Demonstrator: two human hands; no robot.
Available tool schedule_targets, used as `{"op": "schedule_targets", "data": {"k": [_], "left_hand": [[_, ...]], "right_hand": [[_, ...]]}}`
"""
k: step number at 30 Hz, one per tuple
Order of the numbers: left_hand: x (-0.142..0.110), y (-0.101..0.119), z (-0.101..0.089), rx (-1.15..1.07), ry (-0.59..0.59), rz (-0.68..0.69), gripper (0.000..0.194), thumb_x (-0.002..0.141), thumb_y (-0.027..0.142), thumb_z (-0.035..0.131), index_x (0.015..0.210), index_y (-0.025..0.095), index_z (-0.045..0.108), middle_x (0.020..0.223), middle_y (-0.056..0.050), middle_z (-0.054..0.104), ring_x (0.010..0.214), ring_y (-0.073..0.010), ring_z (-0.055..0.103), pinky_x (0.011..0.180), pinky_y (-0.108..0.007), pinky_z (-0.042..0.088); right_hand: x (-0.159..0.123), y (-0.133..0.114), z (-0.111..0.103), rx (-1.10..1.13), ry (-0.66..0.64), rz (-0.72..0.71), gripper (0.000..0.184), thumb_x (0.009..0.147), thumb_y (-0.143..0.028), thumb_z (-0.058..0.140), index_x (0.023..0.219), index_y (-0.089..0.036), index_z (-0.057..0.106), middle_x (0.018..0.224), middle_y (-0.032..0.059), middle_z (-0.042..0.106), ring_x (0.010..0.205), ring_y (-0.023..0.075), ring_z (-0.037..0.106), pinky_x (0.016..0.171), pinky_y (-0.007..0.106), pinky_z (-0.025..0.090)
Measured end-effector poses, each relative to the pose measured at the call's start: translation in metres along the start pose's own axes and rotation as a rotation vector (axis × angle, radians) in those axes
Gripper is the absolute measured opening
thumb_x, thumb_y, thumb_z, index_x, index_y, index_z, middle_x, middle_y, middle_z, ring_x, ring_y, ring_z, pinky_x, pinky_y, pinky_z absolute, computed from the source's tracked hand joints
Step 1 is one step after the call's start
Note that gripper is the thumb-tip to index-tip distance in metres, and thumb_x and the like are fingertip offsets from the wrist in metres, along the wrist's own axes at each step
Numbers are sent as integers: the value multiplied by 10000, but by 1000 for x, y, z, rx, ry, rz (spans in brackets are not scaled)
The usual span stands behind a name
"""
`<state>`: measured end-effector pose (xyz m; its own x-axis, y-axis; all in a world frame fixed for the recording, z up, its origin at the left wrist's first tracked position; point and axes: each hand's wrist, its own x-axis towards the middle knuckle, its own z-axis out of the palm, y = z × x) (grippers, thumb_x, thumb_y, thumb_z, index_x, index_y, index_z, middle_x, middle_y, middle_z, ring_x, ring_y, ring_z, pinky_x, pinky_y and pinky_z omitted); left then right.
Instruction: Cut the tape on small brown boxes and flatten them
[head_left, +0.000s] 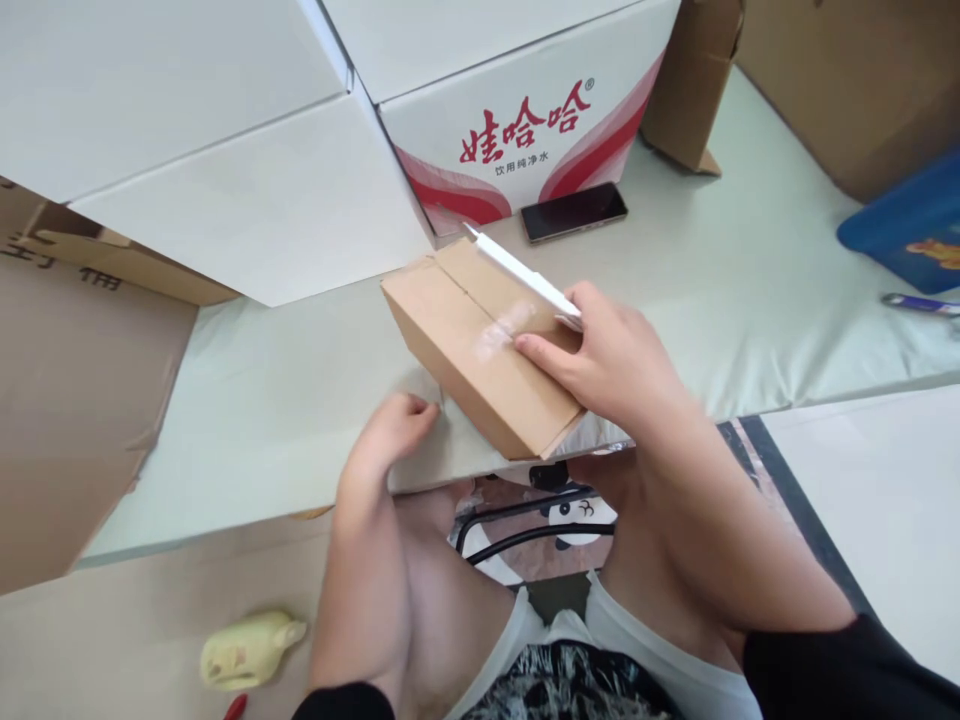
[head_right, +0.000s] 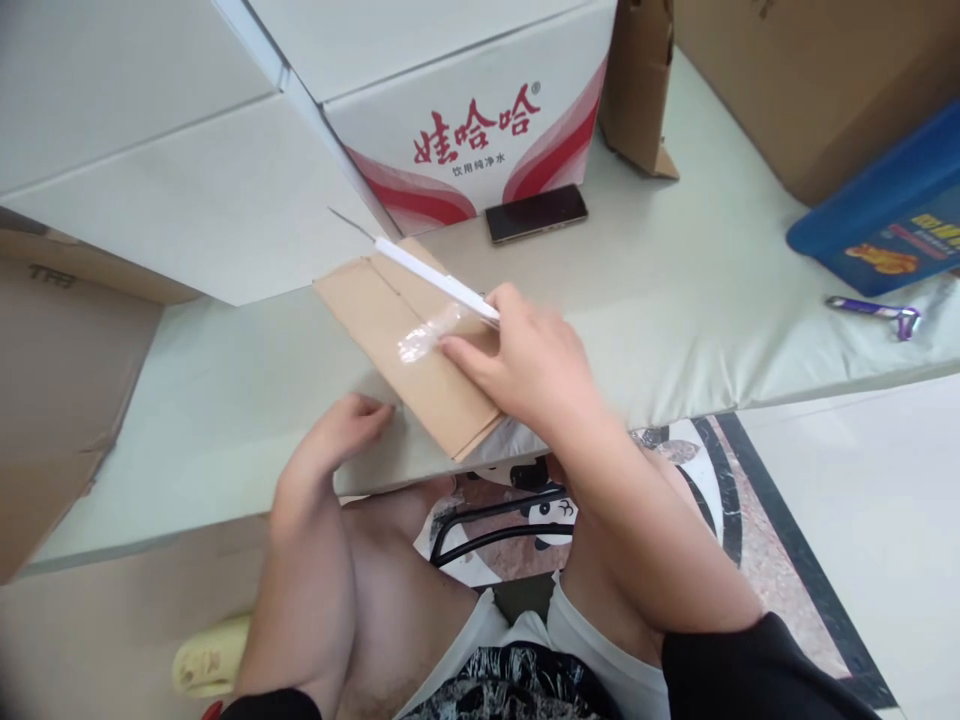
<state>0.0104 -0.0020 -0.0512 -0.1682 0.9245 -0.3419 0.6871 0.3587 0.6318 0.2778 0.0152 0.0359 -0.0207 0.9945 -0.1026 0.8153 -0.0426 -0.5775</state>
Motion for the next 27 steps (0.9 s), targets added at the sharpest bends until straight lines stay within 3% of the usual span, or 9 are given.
{"op": "schedule_targets", "data": {"k": [3, 5, 6, 8, 10, 16, 19, 22, 27], "left_hand": [[-4, 1, -14, -56, 400, 24, 311, 873, 436, 501, 654, 220, 543, 581, -13, 564, 557, -174, 543, 545, -290, 425], [-6, 6, -10, -234, 793, 285, 269, 872, 466, 516, 852, 211, 600, 857, -61, 686, 821, -208, 667, 732, -322, 532], [-6, 9, -5, -311, 869, 455, 299, 872, 492, 529, 948, 217, 616, 1014, -83, 707, 998, -235, 690, 857, -358, 556], [-6, 13, 6, -350, 776, 714, 345, 898, 544, 559, 1049, 244, 635, 1204, -93, 689, 1230, -274, 648, 1088, -444, 501], [-5, 16, 16, -272, 650, 827, 350, 939, 571, 563, 1063, 259, 660, 1228, -84, 677, 1296, -287, 616, 1243, -508, 364], [-1, 14, 27, -170, 682, 805, 450, 996, 615, 459, 1140, 245, 672, 1280, -101, 650, 1359, -298, 562, 1297, -542, 297], [1, 12, 32, -183, 724, 828, 438, 1017, 583, 428, 1162, 244, 665, 1307, -100, 644, 1382, -292, 549, 1324, -547, 238], [2, 12, 38, -196, 764, 812, 433, 1022, 571, 404, 1167, 249, 655, 1308, -98, 635, 1390, -286, 541, 1322, -538, 257], [3, 13, 41, -210, 767, 848, 409, 1034, 540, 397, 1176, 257, 655, 1308, -89, 631, 1384, -286, 546, 1327, -558, 248]], "right_hand": [[-1, -7, 12, 21, -48, -65, 325, 884, -527, 628, 1007, -236, 548, 993, 86, 727, 845, 272, 618, 645, 323, 318], [-5, -12, 20, 18, -74, -115, 287, 894, -485, 610, 1026, -235, 563, 1060, 88, 733, 856, 269, 620, 639, 324, 307], [-6, -14, 24, 14, -77, -136, 267, 897, -465, 602, 1028, -235, 570, 1082, 88, 731, 860, 268, 620, 638, 327, 304], [-9, -16, 31, 14, -52, -164, 251, 888, -446, 606, 1018, -234, 580, 1097, 92, 721, 865, 268, 616, 639, 334, 306], [-10, -14, 36, 51, 5, -189, 260, 867, -463, 626, 979, -234, 575, 1060, 94, 711, 859, 269, 608, 640, 340, 321], [-9, -5, 43, 324, 284, -305, 203, 952, -446, 539, 886, -259, 493, 886, 41, 649, 792, 212, 578, 688, 355, 404], [-8, 0, 42, 510, 337, -341, 116, 1002, -387, 509, 1018, -272, 511, 796, -15, 584, 636, 162, 521, 627, 338, 415], [-7, 8, 39, 688, 451, -434, 160, 1012, -363, 545, 1159, -299, 541, 923, -9, 620, 575, 126, 482, 573, 325, 421], [-8, 18, 30, 903, 517, -513, 153, 1000, -456, 613, 974, -306, 630, 690, -51, 521, 498, 113, 489, 501, 300, 408]]}}
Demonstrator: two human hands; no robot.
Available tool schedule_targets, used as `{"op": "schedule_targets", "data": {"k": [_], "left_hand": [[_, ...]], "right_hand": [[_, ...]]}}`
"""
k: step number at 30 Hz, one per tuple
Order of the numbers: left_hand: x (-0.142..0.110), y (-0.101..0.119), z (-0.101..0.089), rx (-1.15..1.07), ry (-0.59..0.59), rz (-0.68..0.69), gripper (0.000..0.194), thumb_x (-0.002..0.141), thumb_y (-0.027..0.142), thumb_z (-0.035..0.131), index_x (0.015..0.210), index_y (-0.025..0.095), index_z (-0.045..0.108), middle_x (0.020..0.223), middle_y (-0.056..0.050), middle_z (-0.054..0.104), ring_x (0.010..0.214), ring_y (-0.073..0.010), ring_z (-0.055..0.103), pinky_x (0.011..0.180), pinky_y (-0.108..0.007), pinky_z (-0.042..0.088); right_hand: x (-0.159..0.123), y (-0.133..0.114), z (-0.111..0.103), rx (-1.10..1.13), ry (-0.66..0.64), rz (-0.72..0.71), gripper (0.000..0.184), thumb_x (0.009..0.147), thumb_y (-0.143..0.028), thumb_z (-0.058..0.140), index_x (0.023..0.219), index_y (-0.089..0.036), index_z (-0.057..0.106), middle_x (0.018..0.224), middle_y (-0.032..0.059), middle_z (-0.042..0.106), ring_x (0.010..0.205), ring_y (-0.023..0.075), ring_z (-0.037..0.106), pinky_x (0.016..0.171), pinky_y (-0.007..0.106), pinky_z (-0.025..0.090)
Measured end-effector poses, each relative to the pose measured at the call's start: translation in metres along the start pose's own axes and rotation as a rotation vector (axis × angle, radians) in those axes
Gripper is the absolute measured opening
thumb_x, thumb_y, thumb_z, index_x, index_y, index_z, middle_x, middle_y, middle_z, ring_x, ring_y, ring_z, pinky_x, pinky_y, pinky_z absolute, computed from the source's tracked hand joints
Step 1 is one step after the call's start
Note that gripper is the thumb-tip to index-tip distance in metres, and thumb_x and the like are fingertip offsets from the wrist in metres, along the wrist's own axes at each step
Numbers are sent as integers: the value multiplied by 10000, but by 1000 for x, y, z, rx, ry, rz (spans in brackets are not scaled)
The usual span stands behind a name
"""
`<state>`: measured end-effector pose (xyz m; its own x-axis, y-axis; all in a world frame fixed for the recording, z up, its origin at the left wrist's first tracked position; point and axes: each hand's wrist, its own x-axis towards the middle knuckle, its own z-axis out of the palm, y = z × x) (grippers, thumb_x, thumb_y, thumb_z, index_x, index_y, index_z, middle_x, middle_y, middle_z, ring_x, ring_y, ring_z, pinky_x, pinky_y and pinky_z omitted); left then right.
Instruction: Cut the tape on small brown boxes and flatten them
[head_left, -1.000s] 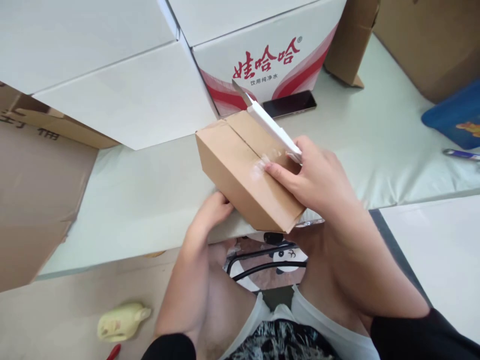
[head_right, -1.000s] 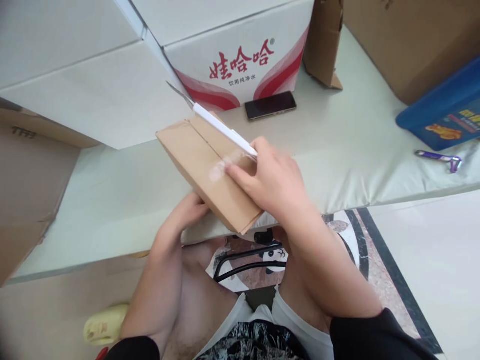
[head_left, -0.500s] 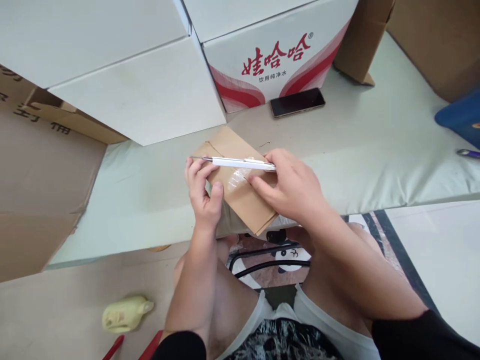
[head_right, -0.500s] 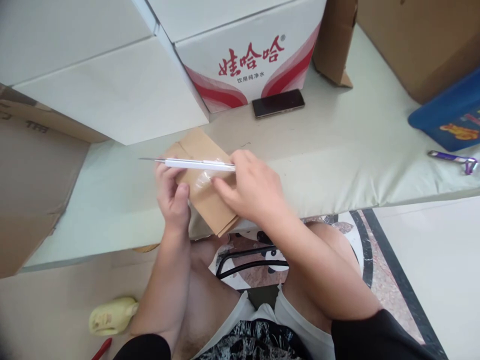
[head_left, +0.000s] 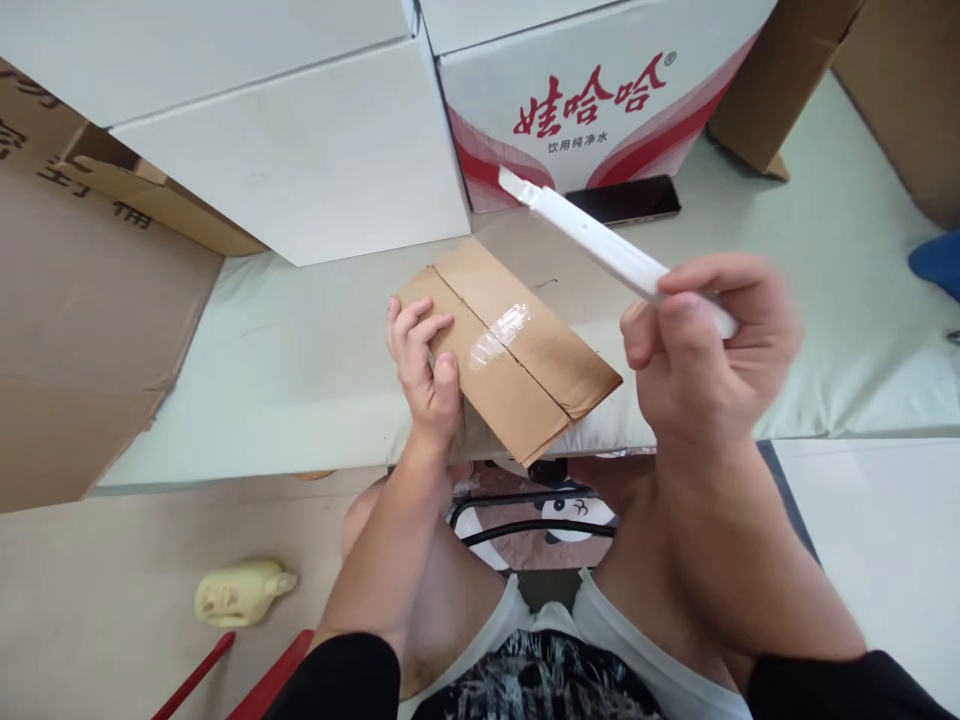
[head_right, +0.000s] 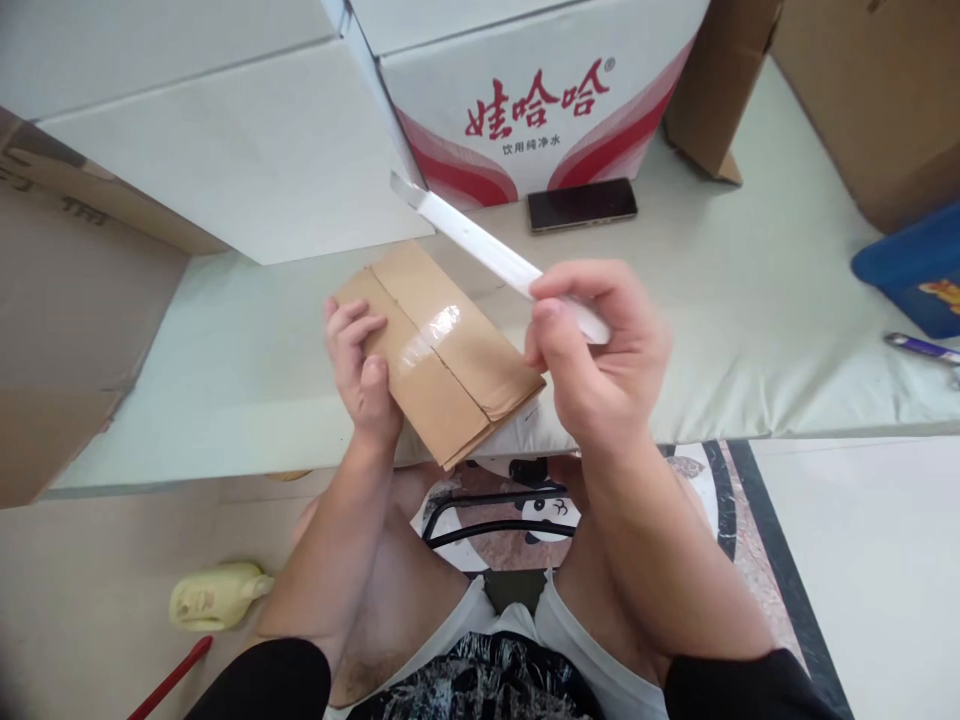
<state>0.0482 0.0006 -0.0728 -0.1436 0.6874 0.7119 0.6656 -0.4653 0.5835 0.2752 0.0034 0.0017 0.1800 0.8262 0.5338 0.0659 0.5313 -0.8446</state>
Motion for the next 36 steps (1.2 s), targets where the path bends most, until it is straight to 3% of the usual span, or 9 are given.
{"op": "schedule_targets", "data": {"k": [7, 10, 13, 19, 23, 26, 29, 33, 36], "left_hand": [[0, 2, -1, 45, -5, -25, 472, 1028, 611, 367, 1163, 262, 655, 1299, -86, 643, 1384, -283, 558, 1329, -559, 257], [0, 3, -1, 24, -11, -28, 463, 1027, 606, 381, 1165, 261, 657, 1310, -89, 644, 1377, -278, 567, 1334, -547, 249], [0, 3, -1, 18, 3, -33, 468, 1023, 613, 377, 1160, 266, 659, 1301, -87, 651, 1366, -280, 576, 1331, -547, 259], [1, 4, -4, -6, -44, -49, 472, 1025, 619, 382, 1179, 274, 665, 1319, -82, 648, 1403, -290, 546, 1349, -555, 197], [1, 5, -5, -6, -46, -61, 494, 1018, 640, 384, 1167, 267, 672, 1320, -87, 653, 1411, -291, 542, 1352, -555, 189], [2, 6, -5, 12, -43, -67, 538, 1015, 669, 354, 1152, 257, 673, 1293, -94, 662, 1384, -296, 568, 1341, -565, 224], [3, 7, -5, 37, -61, -100, 605, 1001, 724, 320, 1136, 255, 677, 1276, -94, 661, 1396, -307, 560, 1337, -575, 226], [2, 6, -5, -26, -54, -71, 526, 1019, 671, 365, 1167, 272, 674, 1300, -83, 648, 1394, -298, 556, 1341, -564, 215], [1, 5, -5, -78, -45, -37, 453, 1030, 617, 410, 1194, 283, 669, 1322, -77, 639, 1387, -290, 557, 1346, -557, 201]], "right_hand": [[-4, -1, 4, -46, 37, -8, 212, 1001, -535, 562, 1094, -349, 599, 584, -72, 406, 408, 143, 390, 442, 322, 327], [-5, -6, 6, -2, 45, -42, 205, 981, -533, 585, 958, -329, 595, 574, -69, 398, 398, 133, 327, 420, 318, 271], [-7, -16, 5, -30, 66, -49, 331, 937, -568, 648, 767, -298, 562, 586, -48, 432, 424, 126, 332, 421, 320, 246], [-8, -25, 6, -100, -51, 31, 265, 972, -490, 644, 819, -278, 685, 653, -22, 572, 520, 134, 489, 503, 330, 359], [-8, -17, 6, -102, -61, 35, 238, 958, -463, 675, 823, -266, 672, 662, -26, 603, 523, 129, 493, 504, 322, 358], [-9, -13, 5, -83, -134, 51, 130, 914, -391, 736, 973, -284, 691, 682, -37, 615, 538, 140, 545, 501, 319, 404], [-10, -11, 4, -97, -181, 45, 152, 941, -381, 706, 1061, -292, 677, 690, -36, 619, 571, 163, 617, 546, 337, 496], [-6, -9, 1, -321, -85, -107, 164, 920, -440, 738, 934, -292, 667, 728, -26, 635, 538, 137, 538, 486, 313, 406], [0, -6, 1, -450, 51, -211, 287, 856, -465, 806, 791, -278, 599, 690, -28, 547, 534, 126, 451, 492, 320, 326]]}}
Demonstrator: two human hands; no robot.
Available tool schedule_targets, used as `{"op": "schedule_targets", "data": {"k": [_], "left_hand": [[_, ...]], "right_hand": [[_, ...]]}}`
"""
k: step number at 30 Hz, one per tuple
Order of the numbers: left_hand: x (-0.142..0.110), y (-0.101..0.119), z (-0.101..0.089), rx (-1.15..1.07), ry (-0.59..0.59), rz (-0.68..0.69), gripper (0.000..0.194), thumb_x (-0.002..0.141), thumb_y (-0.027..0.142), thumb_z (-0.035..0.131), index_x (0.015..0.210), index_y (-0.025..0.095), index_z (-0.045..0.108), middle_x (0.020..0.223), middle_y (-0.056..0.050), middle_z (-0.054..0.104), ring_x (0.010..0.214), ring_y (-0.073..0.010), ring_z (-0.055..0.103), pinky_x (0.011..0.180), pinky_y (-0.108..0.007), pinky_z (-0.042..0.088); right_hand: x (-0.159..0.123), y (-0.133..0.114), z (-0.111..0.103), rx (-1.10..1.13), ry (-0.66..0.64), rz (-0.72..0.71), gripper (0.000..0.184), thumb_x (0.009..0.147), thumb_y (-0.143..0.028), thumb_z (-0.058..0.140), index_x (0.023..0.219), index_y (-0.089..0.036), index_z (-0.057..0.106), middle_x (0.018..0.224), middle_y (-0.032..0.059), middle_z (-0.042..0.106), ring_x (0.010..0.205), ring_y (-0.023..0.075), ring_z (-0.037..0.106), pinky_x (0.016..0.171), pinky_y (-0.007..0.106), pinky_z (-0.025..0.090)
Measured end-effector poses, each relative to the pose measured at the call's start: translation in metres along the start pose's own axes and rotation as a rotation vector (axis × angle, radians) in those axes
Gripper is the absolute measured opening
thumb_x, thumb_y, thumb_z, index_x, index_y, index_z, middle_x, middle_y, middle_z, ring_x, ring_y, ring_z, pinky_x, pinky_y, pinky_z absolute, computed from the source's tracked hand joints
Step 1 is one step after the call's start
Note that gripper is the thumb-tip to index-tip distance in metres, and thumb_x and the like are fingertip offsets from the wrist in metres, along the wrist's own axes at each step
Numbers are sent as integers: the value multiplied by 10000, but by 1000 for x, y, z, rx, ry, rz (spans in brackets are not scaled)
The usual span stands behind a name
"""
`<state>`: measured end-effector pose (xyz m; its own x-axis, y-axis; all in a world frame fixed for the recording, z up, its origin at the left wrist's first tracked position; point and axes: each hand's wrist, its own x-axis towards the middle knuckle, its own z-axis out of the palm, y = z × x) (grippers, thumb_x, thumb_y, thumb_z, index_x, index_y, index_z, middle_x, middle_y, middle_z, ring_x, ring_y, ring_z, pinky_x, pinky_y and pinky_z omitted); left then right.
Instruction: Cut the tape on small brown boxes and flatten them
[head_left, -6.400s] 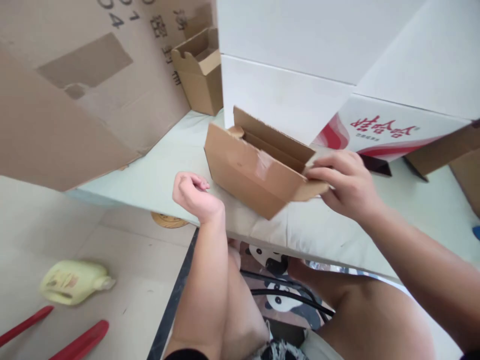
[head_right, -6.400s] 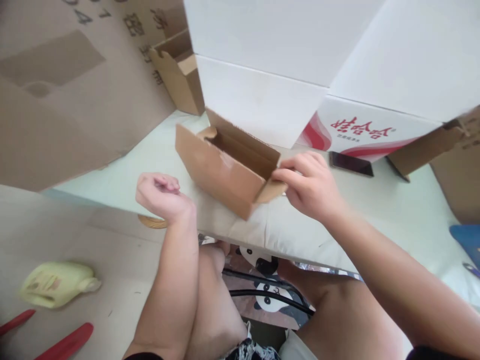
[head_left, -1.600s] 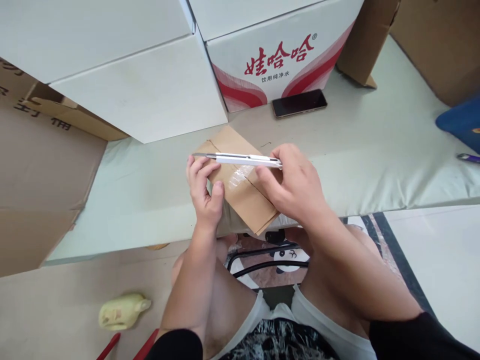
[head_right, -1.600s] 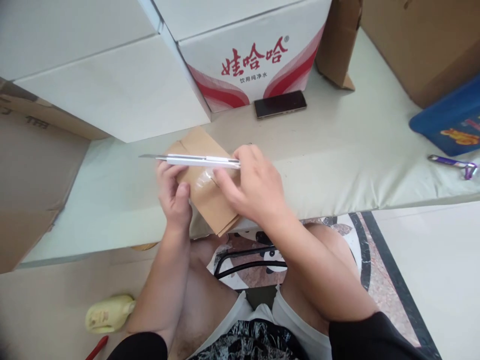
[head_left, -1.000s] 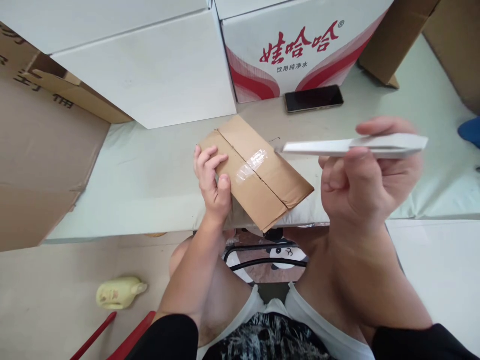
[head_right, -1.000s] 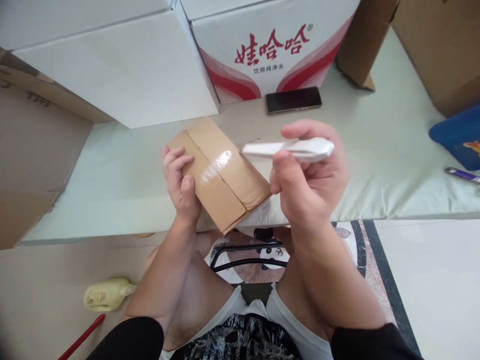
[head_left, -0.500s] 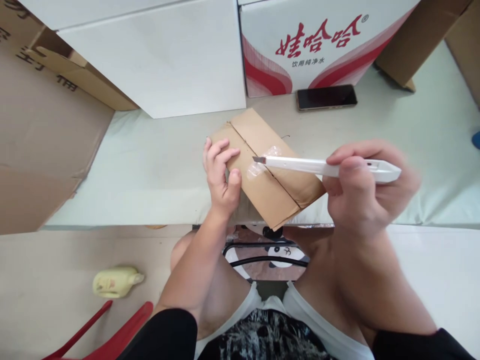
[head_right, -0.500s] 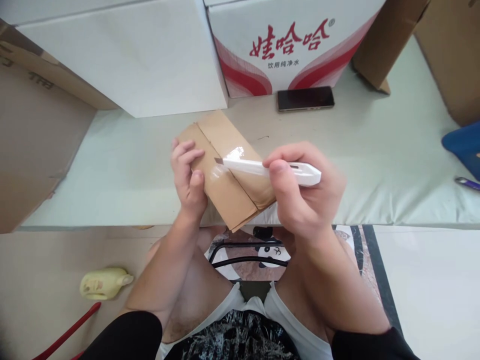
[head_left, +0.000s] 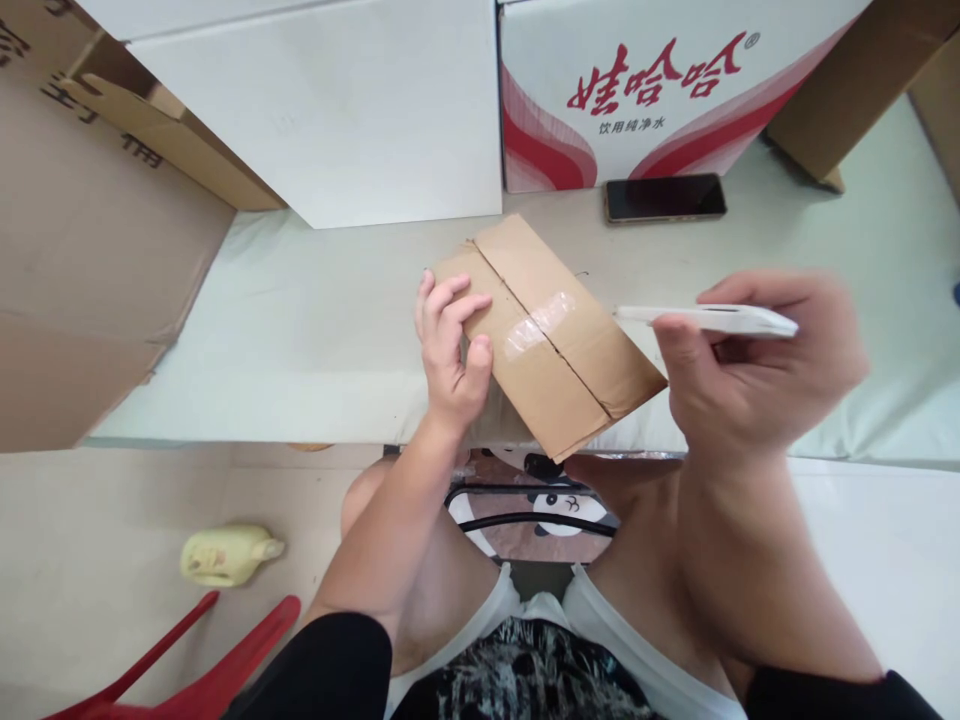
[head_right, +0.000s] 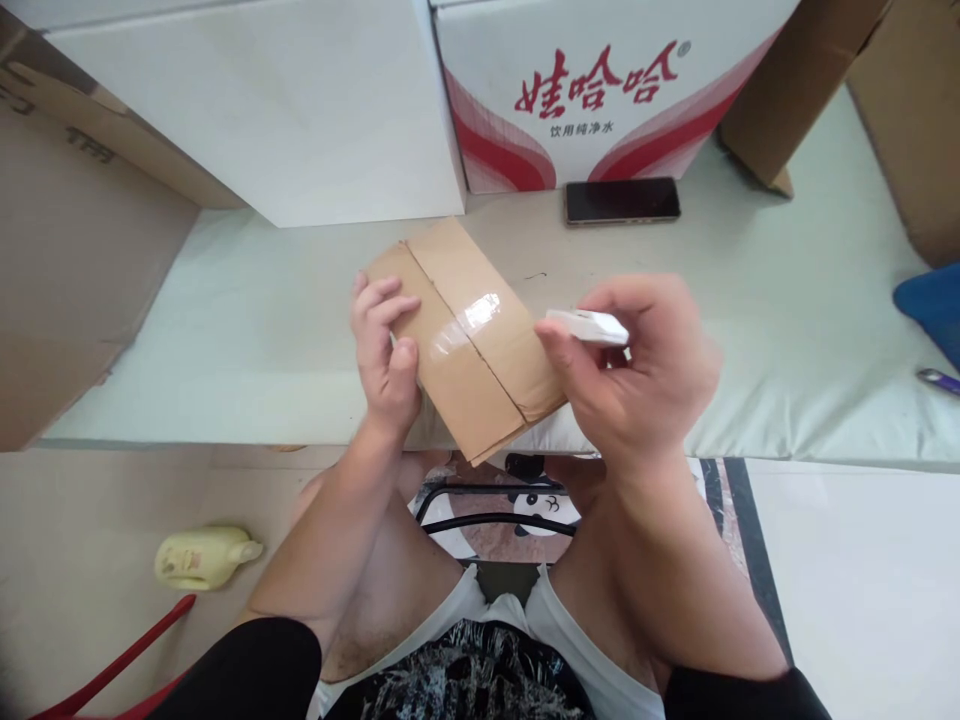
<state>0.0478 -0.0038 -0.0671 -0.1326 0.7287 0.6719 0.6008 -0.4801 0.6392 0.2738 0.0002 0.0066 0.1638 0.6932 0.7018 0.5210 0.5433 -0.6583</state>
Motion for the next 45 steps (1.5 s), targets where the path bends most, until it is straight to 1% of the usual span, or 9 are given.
{"op": "schedule_targets", "data": {"k": [4, 7, 9, 12, 15, 23, 30, 35, 45], "left_hand": [[0, 1, 0, 54, -4, -18, 496, 1028, 639, 371, 1173, 266, 665, 1319, -89, 645, 1379, -292, 566, 1342, -556, 221], [2, 3, 1, 84, -16, -64, 571, 1006, 701, 331, 1144, 258, 664, 1302, -98, 657, 1377, -304, 574, 1338, -572, 233], [2, 5, 1, 101, -17, -94, 624, 988, 747, 308, 1126, 256, 668, 1291, -100, 661, 1379, -311, 575, 1336, -582, 236], [2, 5, 2, 106, -9, -94, 623, 992, 746, 310, 1126, 257, 671, 1289, -99, 663, 1389, -311, 571, 1337, -582, 236], [0, 2, 2, 108, 12, -30, 551, 1027, 677, 327, 1152, 260, 665, 1297, -93, 663, 1379, -297, 583, 1334, -583, 252], [-3, -8, 1, 154, -5, 67, 503, 1055, 636, 316, 1227, 286, 633, 1334, -80, 652, 1386, -297, 573, 1324, -595, 271], [-3, -7, 0, 118, -5, 103, 440, 1069, 582, 345, 1259, 299, 623, 1361, -67, 639, 1389, -285, 568, 1331, -584, 248], [-3, -7, 1, 148, 3, 105, 432, 1073, 564, 339, 1237, 283, 623, 1346, -78, 643, 1373, -274, 580, 1318, -573, 295], [-2, -7, 3, 99, 21, 122, 370, 1073, 509, 377, 1247, 291, 621, 1342, -72, 633, 1373, -268, 578, 1317, -573, 301]], "right_hand": [[5, -4, 7, 58, 274, 6, 446, 854, -455, 756, 662, -268, 399, 636, -41, 325, 495, 113, 345, 507, 341, 223], [4, -14, 11, 219, 335, 43, 405, 869, -409, 662, 619, -258, 382, 597, -44, 245, 424, 92, 269, 489, 332, 127], [0, -19, 10, 274, 239, 40, 348, 923, -424, 610, 639, -250, 510, 546, -36, 335, 394, 98, 324, 449, 320, 150], [-8, -21, 6, 239, 49, -45, 374, 1013, -519, 543, 814, -253, 714, 569, -9, 583, 440, 134, 514, 427, 316, 330], [-12, -18, 2, 137, -33, -110, 424, 1042, -514, 518, 814, -252, 761, 640, 18, 693, 536, 161, 632, 484, 326, 443], [-7, -18, 2, 48, -119, -269, 263, 998, -320, 575, 798, -232, 721, 608, -12, 629, 501, 115, 541, 476, 296, 375], [-6, -21, 7, 86, -289, -239, 229, 857, -278, 739, 700, -228, 581, 606, -29, 576, 497, 99, 458, 462, 273, 365], [-7, -22, 8, 60, -377, -185, 62, 865, -214, 632, 824, -219, 678, 695, 4, 645, 571, 126, 546, 515, 275, 430], [-9, -20, 9, 93, -324, -167, 87, 876, -212, 635, 874, -231, 719, 769, 31, 716, 627, 155, 639, 564, 297, 508]]}}
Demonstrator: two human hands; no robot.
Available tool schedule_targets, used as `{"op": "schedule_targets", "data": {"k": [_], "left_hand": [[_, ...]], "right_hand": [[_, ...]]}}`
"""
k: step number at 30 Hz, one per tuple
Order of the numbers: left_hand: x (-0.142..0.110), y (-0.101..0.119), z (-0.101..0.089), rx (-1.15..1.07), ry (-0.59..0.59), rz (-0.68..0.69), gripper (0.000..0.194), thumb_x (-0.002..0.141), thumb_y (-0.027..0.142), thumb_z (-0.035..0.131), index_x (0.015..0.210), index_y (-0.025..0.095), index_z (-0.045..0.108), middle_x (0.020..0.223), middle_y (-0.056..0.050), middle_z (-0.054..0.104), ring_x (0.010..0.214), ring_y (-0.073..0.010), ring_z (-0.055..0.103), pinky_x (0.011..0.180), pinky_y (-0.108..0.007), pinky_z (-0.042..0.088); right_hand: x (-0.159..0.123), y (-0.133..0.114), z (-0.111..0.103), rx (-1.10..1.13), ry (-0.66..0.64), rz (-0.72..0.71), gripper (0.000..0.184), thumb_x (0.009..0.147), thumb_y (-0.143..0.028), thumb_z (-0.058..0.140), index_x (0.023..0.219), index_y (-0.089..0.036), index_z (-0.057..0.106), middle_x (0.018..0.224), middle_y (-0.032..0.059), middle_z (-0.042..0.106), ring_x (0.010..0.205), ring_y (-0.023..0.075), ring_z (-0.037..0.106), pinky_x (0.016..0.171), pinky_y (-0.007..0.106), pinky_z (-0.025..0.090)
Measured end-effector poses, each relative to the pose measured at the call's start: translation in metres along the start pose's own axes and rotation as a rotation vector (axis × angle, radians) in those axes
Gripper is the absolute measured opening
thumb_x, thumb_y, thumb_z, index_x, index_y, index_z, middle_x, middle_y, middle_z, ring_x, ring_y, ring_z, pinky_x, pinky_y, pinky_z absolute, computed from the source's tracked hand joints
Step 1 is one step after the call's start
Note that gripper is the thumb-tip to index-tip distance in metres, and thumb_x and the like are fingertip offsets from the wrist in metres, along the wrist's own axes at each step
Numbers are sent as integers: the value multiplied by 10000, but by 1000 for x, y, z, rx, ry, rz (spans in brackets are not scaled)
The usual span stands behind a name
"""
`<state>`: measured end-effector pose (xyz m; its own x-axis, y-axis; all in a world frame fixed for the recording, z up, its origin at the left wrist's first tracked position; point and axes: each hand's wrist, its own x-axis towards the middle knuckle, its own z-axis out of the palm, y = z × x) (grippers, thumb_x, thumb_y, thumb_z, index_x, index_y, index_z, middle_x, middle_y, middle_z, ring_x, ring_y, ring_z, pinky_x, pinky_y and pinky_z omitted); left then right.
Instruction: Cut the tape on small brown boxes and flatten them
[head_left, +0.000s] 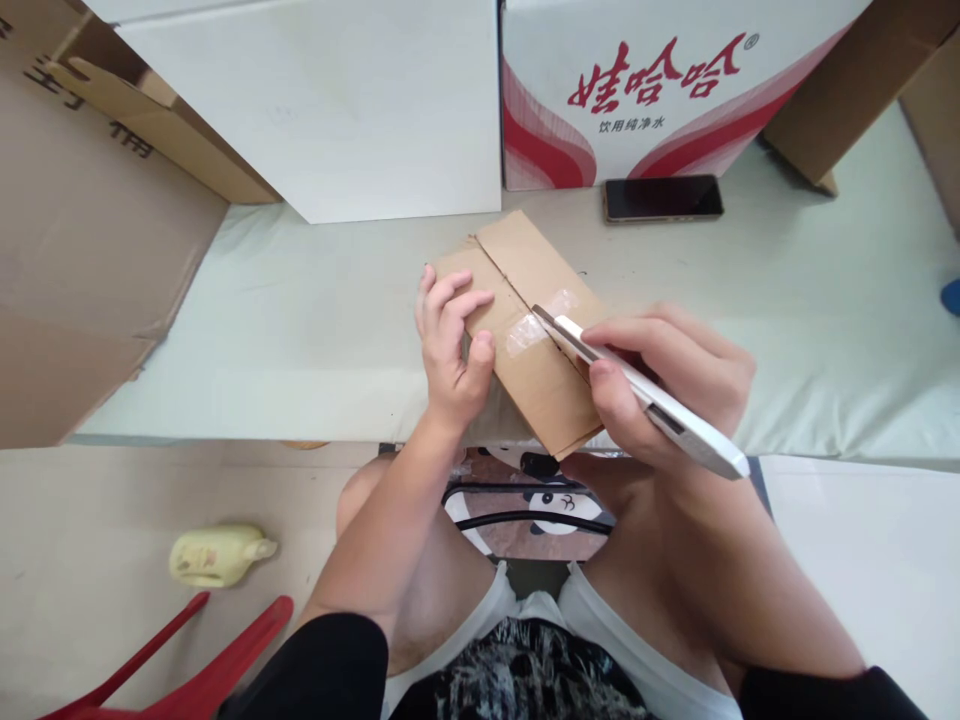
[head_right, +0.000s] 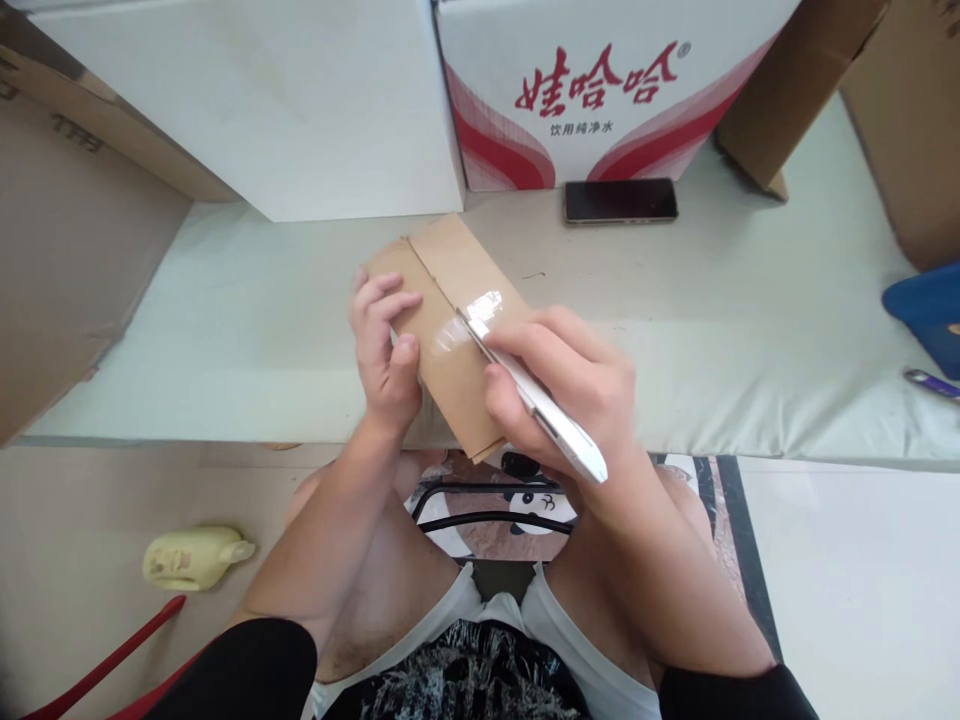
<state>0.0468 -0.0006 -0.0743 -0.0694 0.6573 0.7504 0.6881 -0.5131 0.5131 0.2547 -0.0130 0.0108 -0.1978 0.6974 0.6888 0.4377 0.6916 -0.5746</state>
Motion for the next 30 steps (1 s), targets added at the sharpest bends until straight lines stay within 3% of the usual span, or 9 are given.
{"op": "schedule_targets", "data": {"k": [20, 30], "left_hand": [[1, 3, -3, 74, -52, -59, 522, 1052, 652, 292, 1182, 273, 625, 1280, -83, 642, 1335, -298, 602, 1315, -608, 278], [0, 3, -1, 51, -24, -17, 419, 1062, 561, 326, 1187, 283, 614, 1273, -79, 648, 1323, -286, 606, 1307, -592, 297]], "right_hand": [[-3, 2, 6, -39, -20, -96, 107, 792, -133, 617, 791, -240, 627, 719, -10, 615, 583, 128, 567, 545, 283, 463], [-2, 4, 5, -17, 1, -122, 92, 772, -161, 599, 745, -249, 605, 661, -13, 588, 531, 127, 523, 485, 294, 424]]}}
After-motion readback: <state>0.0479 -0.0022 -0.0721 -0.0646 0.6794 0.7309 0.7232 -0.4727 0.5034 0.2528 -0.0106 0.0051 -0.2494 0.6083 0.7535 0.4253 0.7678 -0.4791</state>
